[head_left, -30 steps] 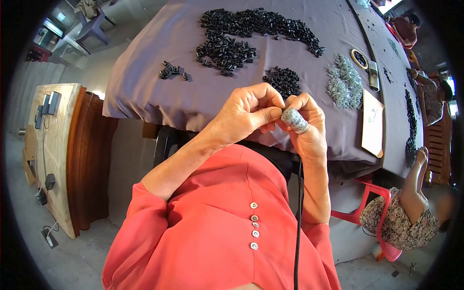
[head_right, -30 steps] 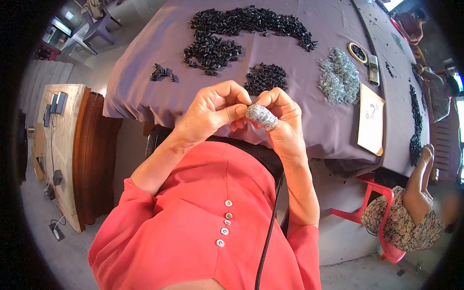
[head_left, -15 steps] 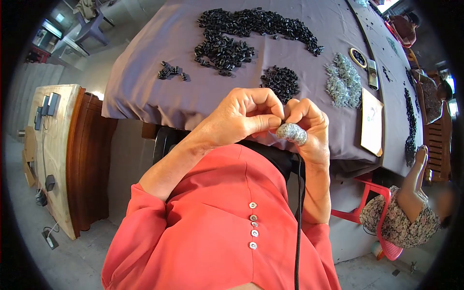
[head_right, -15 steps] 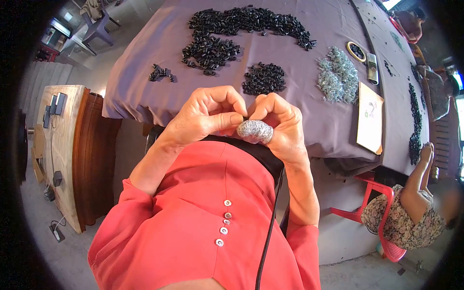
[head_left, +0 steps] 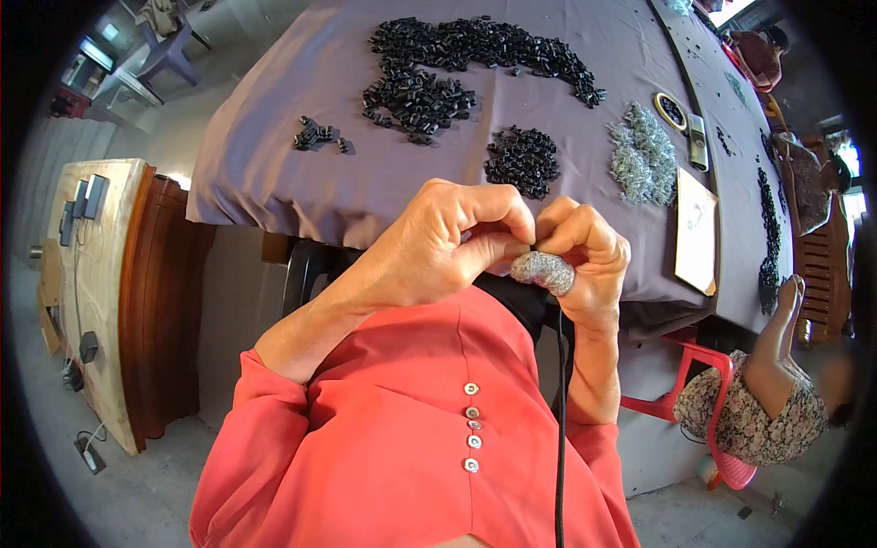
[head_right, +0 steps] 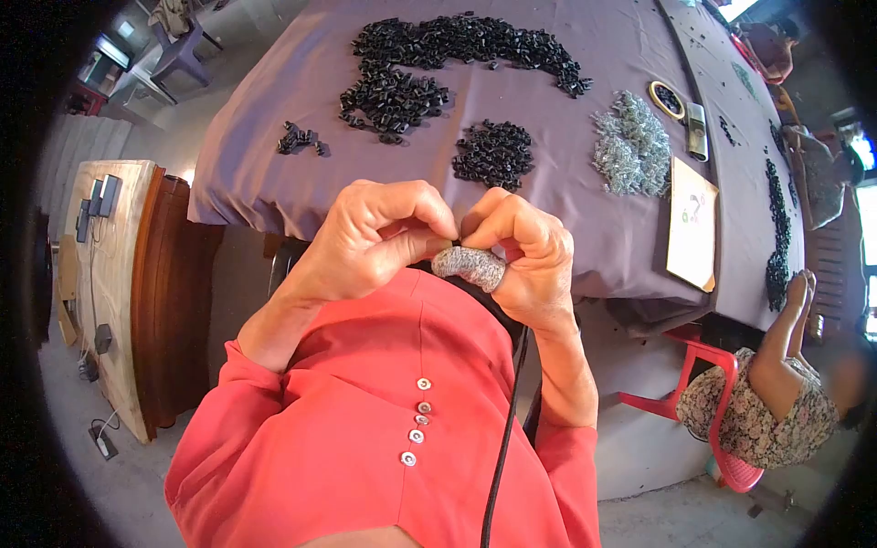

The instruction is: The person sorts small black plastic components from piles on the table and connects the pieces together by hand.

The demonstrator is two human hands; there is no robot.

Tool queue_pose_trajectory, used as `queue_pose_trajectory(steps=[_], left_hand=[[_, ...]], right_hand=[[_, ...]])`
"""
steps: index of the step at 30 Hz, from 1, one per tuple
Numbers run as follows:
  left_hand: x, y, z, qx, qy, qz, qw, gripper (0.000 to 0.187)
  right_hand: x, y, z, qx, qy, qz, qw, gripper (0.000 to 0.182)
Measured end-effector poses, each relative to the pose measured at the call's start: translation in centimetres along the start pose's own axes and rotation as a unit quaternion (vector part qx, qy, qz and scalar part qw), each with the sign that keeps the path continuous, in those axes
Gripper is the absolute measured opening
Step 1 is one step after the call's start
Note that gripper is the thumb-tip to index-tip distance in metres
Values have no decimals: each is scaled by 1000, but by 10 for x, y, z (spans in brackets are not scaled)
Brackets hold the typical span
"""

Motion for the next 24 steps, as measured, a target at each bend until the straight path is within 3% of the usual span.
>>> queue_pose_trajectory(steps=[2,5,8,11,14,17,21,24], left_hand=[[-1,0,-5,25,11,-11,1000,13],[0,2,3,-128,7,-15,992,14],[-2,-2,-6,-60,24,-42,997,13],[-2,-5,3,-9,5,-55,998,11],[1,-4,11,-61,-36,-64,995,9],[3,2,30,-154,-152,-32,976,6],[11,9,51,-257,-121,-28,958,5],[11,5,61,-253,-135,-37,957,7]], right_hand=[[-1,-1,-3,79,24,-10,997,26],[-2,3,-12,228,52,-38,972,25],[-2,6,-16,289,70,-53,953,25],[-1,2,-21,234,58,-53,969,23],[1,-1,-21,201,44,-53,977,22],[1,-5,-21,190,45,-75,978,20],[-1,-15,-28,102,31,-72,992,17],[0,-15,-28,53,15,-57,997,17]])
Point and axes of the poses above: each hand's wrist, its own x-axis towards the middle knuckle, its own y-axis out of the palm, z = x × y, the point moved 9 cm from there along x, towards the middle knuckle, and after that the axes turned 14 degrees about x, right-handed, at the moved point
